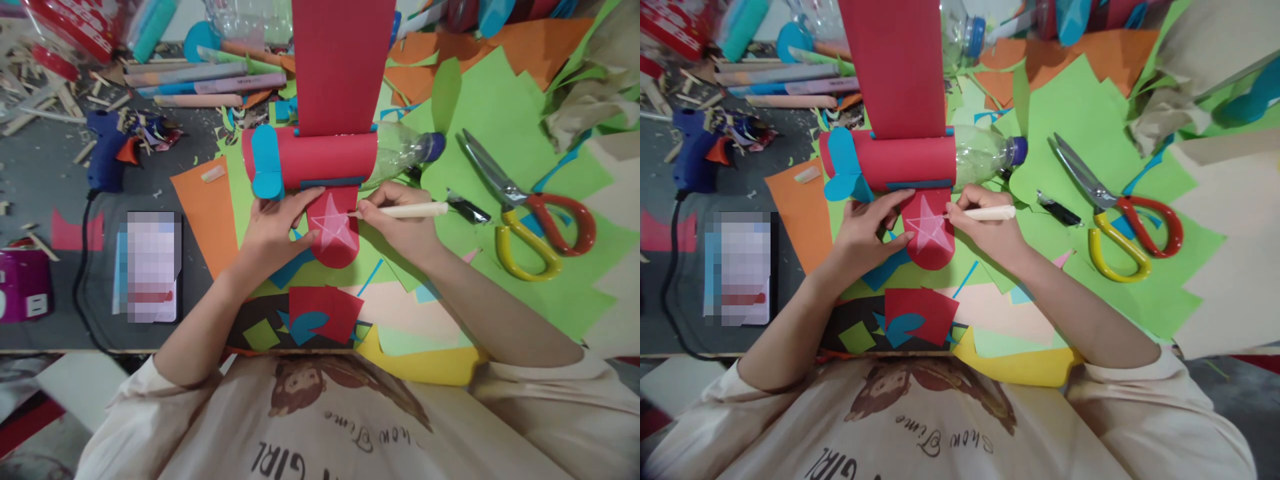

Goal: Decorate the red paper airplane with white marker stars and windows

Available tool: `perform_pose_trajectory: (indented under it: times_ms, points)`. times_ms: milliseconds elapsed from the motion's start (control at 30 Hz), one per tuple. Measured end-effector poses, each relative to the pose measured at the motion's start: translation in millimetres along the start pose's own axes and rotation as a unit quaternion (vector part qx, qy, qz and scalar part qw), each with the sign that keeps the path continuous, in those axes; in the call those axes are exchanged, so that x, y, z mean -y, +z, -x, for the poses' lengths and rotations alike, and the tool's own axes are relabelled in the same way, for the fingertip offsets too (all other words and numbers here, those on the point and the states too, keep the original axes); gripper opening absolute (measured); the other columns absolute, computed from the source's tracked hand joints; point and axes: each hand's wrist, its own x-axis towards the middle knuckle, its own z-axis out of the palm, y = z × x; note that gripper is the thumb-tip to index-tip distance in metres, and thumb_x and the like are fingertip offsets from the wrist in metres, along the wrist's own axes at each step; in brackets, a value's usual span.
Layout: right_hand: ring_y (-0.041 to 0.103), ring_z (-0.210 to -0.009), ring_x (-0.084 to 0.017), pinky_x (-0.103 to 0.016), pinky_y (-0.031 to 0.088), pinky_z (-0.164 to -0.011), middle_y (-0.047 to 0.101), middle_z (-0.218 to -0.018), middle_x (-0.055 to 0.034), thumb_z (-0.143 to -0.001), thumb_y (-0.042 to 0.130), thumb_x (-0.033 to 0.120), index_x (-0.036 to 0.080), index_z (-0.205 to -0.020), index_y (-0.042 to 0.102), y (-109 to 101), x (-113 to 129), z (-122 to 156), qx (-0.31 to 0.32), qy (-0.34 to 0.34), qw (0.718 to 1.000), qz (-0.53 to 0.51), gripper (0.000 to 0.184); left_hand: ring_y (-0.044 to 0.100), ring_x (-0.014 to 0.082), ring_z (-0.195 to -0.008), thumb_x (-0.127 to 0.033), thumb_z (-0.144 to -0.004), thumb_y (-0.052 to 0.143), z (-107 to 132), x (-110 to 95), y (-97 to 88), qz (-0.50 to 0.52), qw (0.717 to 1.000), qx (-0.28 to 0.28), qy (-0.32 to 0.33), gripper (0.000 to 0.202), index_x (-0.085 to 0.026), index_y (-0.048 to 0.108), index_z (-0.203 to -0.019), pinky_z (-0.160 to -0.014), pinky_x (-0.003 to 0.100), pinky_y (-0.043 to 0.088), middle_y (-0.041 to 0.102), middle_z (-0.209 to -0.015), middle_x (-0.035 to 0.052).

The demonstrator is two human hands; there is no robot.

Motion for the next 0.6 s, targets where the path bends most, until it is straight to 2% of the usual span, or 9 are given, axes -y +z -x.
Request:
perform_pose_trajectory:
  times_ms: [167,267,333,400,500,600]
  points:
    - [0.042,-0.050,-0.014,-0.034,0.034,-0.050,0.047,-0.051,0.0018,-0.083,0.074,0.049,0.026,-0.055,0.044,-1.8,-2.5,-0.1,-0.042,0.010,0.999,-0.027,0.047,0.064,0.0210,-0.094,-0.026,-0.088,0.058,0.1,0.3,1.5,-0.004,1.000,0.001,-0.012,0.056,-0.029,0.055,-0.143,-0.103,0.035,0.039,0.068,-0.091,0.0007]
    - [0.045,-0.050,-0.016,-0.035,0.036,-0.048,0.051,-0.052,0.0006,-0.080,0.072,0.065,0.027,-0.058,0.047,-2.8,-5.5,-0.8,-0.057,0.018,0.997,-0.049,0.051,0.063,0.0205,-0.091,-0.027,-0.087,0.059,0.2,1.1,2.5,-0.004,1.000,-0.002,-0.011,0.057,-0.030,0.055,-0.143,-0.102,0.035,0.040,0.067,-0.090,0.0003]
    - [0.044,-0.047,-0.014,-0.033,0.036,-0.047,0.052,-0.052,0.0016,-0.079,0.069,0.070,0.027,-0.061,0.049,-2.9,-4.8,-1.6,-0.051,0.022,0.996,-0.065,0.051,0.062,0.0207,-0.091,-0.028,-0.086,0.060,-0.1,1.1,2.5,-0.010,1.000,-0.002,-0.011,0.057,-0.031,0.055,-0.142,-0.102,0.034,0.040,0.065,-0.088,0.0001]
    - [0.045,-0.047,-0.013,-0.032,0.039,-0.047,0.056,-0.055,0.0025,-0.079,0.070,0.068,0.026,-0.065,0.054,-2.7,-1.4,-2.4,-0.034,0.021,0.996,-0.079,0.047,0.062,0.0208,-0.091,-0.028,-0.087,0.059,-0.6,0.5,1.8,-0.013,1.000,0.000,-0.011,0.056,-0.031,0.056,-0.143,-0.101,0.034,0.041,0.063,-0.085,-0.0001]
    - [0.056,-0.055,-0.014,-0.032,0.047,-0.054,0.068,-0.068,0.0004,-0.077,0.076,0.056,0.026,-0.071,0.064,-2.0,6.1,-2.9,0.027,0.006,0.996,-0.089,0.032,0.062,0.0206,-0.090,-0.028,-0.087,0.059,-1.1,-0.7,0.7,-0.009,1.000,0.004,-0.011,0.056,-0.029,0.056,-0.143,-0.100,0.033,0.041,0.064,-0.086,0.0000]
    - [0.065,-0.066,-0.016,-0.033,0.051,-0.061,0.074,-0.081,-0.0030,-0.084,0.070,0.049,0.026,-0.080,0.073,0.1,10.6,-1.2,0.099,-0.010,0.989,-0.106,0.024,0.062,0.0201,-0.090,-0.028,-0.088,0.059,-1.3,-1.4,0.3,-0.004,1.000,0.006,-0.009,0.055,-0.028,0.056,-0.143,-0.101,0.033,0.041,0.064,-0.087,0.0001]
